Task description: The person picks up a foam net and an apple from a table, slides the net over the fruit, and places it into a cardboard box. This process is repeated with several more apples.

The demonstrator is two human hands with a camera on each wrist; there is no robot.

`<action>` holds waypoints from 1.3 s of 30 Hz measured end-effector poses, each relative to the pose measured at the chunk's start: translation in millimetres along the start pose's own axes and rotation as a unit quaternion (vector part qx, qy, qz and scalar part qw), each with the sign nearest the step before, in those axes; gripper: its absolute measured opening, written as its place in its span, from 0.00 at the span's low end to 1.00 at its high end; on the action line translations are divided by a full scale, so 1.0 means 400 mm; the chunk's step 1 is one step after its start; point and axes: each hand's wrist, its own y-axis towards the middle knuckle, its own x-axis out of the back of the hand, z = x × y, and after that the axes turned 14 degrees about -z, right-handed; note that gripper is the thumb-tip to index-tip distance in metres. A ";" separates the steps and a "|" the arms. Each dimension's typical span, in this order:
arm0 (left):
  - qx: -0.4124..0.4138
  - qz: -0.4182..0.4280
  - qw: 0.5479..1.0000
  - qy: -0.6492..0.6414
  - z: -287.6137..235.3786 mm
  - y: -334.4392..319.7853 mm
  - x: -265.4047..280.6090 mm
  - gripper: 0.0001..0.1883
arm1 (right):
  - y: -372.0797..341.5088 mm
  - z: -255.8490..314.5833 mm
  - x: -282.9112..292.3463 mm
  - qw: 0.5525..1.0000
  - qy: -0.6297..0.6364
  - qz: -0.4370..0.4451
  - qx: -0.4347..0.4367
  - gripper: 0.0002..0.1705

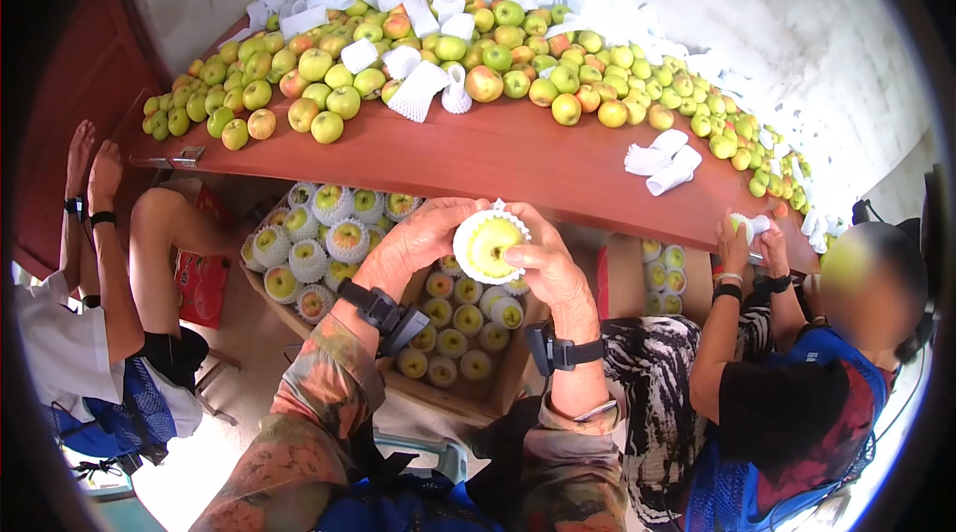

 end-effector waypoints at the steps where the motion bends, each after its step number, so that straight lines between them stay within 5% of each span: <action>1: 0.004 0.006 1.000 -0.019 0.002 0.002 0.003 0.16 | 0.000 0.000 0.002 1.000 0.002 0.006 -0.011 0.30; 10: -0.027 0.064 0.997 0.045 -0.017 0.004 0.027 0.09 | -0.001 0.003 0.006 1.000 -0.006 0.013 -0.023 0.32; 16: -0.079 -0.089 0.986 0.113 -0.038 -0.024 -0.029 0.05 | 0.013 -0.006 0.017 0.998 -0.001 -0.060 0.022 0.32; 25: -0.084 -0.115 0.977 0.158 -0.033 -0.045 -0.053 0.07 | 0.021 -0.015 0.017 0.985 0.020 -0.141 0.094 0.30; 31: -0.170 -0.149 0.965 0.134 -0.015 -0.035 -0.040 0.14 | 0.022 -0.021 0.014 0.985 -0.001 -0.140 0.103 0.31; 35: -0.065 -0.161 0.985 0.019 -0.010 -0.032 -0.064 0.28 | 0.024 -0.029 0.016 0.988 -0.021 -0.122 0.094 0.31; 39: -0.032 -0.048 0.998 -0.021 0.011 -0.035 -0.078 0.25 | 0.029 -0.029 -0.001 0.986 -0.088 -0.112 0.091 0.29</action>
